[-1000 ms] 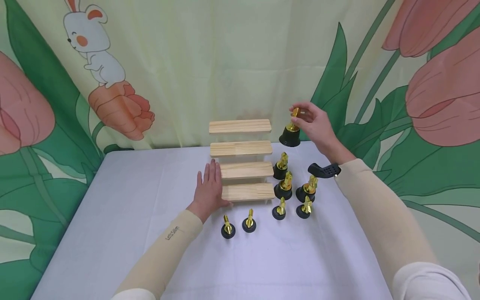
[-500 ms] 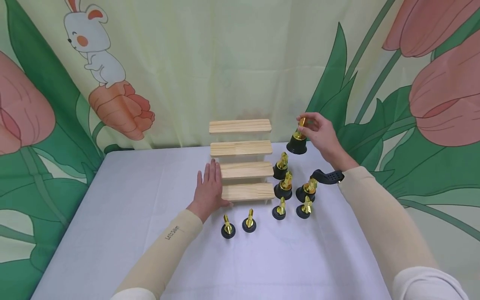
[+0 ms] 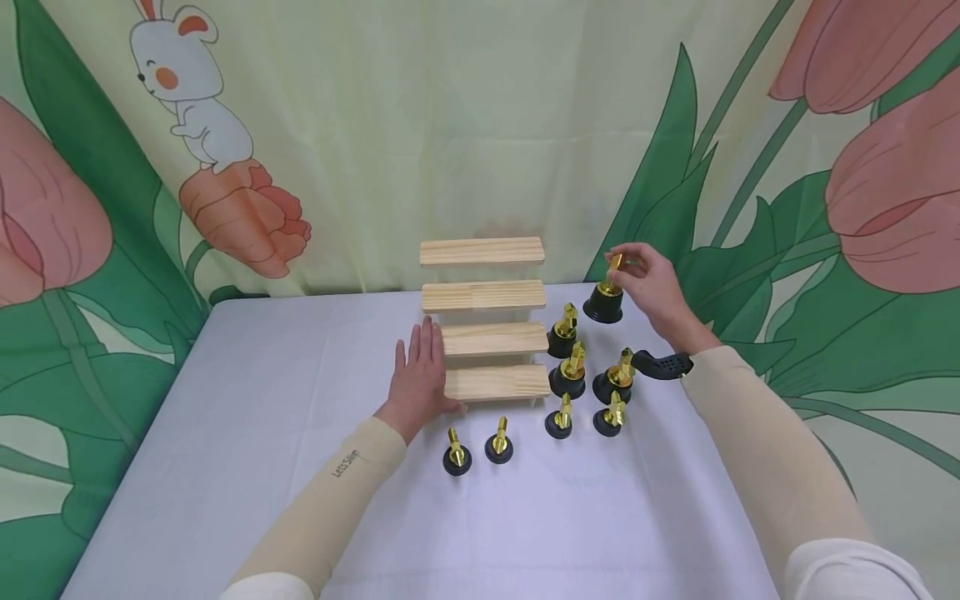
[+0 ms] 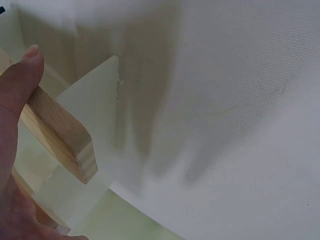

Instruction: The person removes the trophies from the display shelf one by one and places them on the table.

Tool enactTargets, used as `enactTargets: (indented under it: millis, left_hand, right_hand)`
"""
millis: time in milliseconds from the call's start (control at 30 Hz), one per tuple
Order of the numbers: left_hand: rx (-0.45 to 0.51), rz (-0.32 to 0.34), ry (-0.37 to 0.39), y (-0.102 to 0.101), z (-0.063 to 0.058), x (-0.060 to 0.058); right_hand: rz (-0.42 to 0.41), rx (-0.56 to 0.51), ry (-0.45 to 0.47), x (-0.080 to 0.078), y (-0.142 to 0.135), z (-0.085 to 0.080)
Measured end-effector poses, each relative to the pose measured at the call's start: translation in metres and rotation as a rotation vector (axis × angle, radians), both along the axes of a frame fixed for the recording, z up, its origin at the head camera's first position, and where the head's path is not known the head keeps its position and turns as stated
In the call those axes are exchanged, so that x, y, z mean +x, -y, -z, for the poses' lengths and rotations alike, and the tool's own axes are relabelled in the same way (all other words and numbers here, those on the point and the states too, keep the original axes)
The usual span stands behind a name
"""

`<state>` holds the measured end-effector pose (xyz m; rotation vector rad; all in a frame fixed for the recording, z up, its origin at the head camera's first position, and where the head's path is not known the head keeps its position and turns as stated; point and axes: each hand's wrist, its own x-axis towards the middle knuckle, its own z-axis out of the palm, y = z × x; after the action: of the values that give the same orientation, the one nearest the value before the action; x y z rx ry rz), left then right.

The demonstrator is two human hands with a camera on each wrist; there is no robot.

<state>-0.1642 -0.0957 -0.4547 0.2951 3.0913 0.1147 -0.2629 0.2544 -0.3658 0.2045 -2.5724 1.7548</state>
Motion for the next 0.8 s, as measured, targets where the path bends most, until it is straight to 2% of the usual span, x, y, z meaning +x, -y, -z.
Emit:
enactTargets:
  millis: [200, 800]
  left_hand:
    - [0.004, -0.008, 0.014, 0.0, 0.0, 0.0]
    - [-0.01, -0.01, 0.018, -0.002, -0.004, 0.002]
  right_hand:
    - [0.0, 0.048, 0.055, 0.001, -0.005, 0.013]
    - [0.002, 0.099, 0.107, 0.003, -0.015, 0.042]
